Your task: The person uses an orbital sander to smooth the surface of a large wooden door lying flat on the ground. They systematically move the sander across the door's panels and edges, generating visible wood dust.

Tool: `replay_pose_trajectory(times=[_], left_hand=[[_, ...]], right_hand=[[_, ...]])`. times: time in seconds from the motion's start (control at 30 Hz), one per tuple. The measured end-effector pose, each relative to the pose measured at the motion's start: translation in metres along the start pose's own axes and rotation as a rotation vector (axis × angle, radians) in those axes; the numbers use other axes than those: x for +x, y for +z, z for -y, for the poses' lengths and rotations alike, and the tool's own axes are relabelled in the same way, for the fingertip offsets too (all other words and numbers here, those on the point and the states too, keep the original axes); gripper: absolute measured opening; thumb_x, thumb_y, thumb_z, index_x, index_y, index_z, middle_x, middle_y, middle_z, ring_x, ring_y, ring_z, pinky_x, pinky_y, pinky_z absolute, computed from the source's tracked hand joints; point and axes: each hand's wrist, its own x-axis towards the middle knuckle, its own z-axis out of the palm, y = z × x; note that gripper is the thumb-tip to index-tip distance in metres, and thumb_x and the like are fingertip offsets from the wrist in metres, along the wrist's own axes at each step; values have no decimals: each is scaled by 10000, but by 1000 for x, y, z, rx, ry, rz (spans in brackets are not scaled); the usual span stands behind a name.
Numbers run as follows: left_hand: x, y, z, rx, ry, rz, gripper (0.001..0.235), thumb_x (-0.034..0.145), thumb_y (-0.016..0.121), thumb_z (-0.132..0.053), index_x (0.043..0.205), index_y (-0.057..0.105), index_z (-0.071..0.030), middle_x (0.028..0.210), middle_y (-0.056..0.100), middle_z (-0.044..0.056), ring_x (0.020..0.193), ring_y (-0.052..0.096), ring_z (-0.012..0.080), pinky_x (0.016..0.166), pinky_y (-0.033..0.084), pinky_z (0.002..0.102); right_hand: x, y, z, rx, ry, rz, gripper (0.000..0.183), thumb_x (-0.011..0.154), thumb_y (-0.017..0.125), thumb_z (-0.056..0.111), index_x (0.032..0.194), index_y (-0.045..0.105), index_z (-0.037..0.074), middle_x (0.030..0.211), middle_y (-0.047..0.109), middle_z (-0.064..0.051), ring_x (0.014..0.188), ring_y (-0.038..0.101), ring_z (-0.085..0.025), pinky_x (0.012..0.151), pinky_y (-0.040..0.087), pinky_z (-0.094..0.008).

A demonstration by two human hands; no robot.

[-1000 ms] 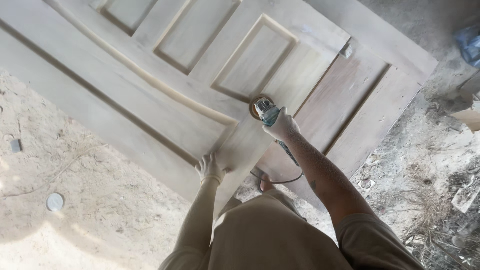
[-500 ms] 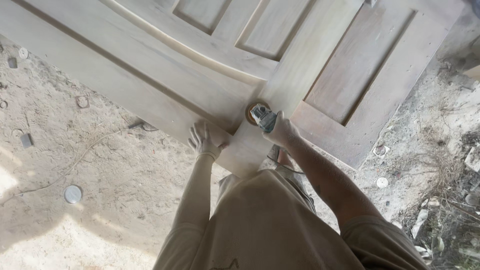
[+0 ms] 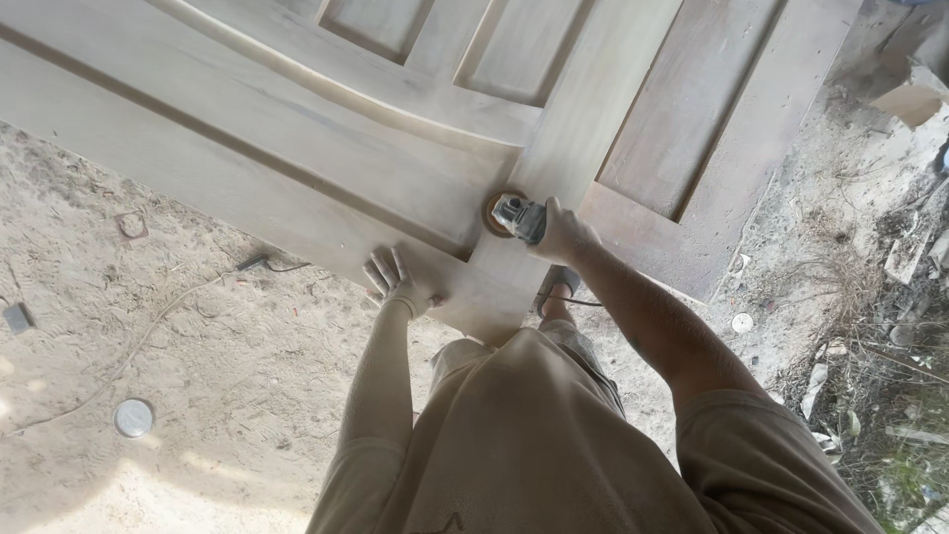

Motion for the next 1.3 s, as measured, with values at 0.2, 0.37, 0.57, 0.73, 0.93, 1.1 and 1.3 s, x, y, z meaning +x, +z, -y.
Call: replay_pose_trajectory(times=[0.2,0.37,0.57,0.73,0.93,1.1,1.3], left_hand=[[5,2,0,38,20,-13,1566,709,833,-684,1539,-384,-154,1594,-422,267,1481,-379,450,1213,70,715],[4,9,5,4,52,-59,1564,705,833,-673,1546,-377,-150,1596,-425,258,1472,-383,454,1197,108,737],[12,8,3,35,10,-21,1607,672,860,-679,1550,-380,-155,1579,-450,268,1456,-403,464,1201,46,731],[30,15,10,-22,37,-32,1334,811,546,-842,1581,-332,-197,1612,-453,174,1471,-424,417,1184,-25,759],[37,25,-2,-122,-68,-121,1132,856,279,-891,1610,-266,-246,1654,-429,129,1506,-398,352,1215,-87,738],[24,25,-66,-193,-163,-101,1399,762,528,-910,1598,-287,-140,1593,-433,220,1456,-424,387,1165,-131,718],[27,36,-116,-102,-205,3,1477,689,604,-915,1580,-307,-168,1591,-458,255,1462,-421,431,1162,-125,727]], right_hand=[[33,-36,-18,42,94,-25,850,729,840,382,1345,392,5,1109,679,-244,1010,720,-367,880,630,-443],[48,-50,-32,158,218,-92,824,754,831,402,1333,403,3,1128,638,-241,1034,700,-356,856,630,-459],[36,-33,-44,447,326,-247,877,762,826,381,1321,354,-102,1090,655,-253,1001,717,-356,856,638,-439],[0,1,-29,317,90,-120,814,737,872,309,1297,403,-49,1054,693,-236,942,729,-353,825,627,-418],[-39,37,-12,29,-134,32,778,723,835,359,1288,431,8,1060,683,-230,966,721,-395,838,620,-491],[-13,-5,-39,-59,-142,17,836,699,855,388,1303,410,19,1044,675,-234,970,704,-410,838,605,-503],[55,-72,-70,23,-56,38,795,732,807,364,1318,413,-3,1030,708,-242,963,743,-370,846,641,-464]])
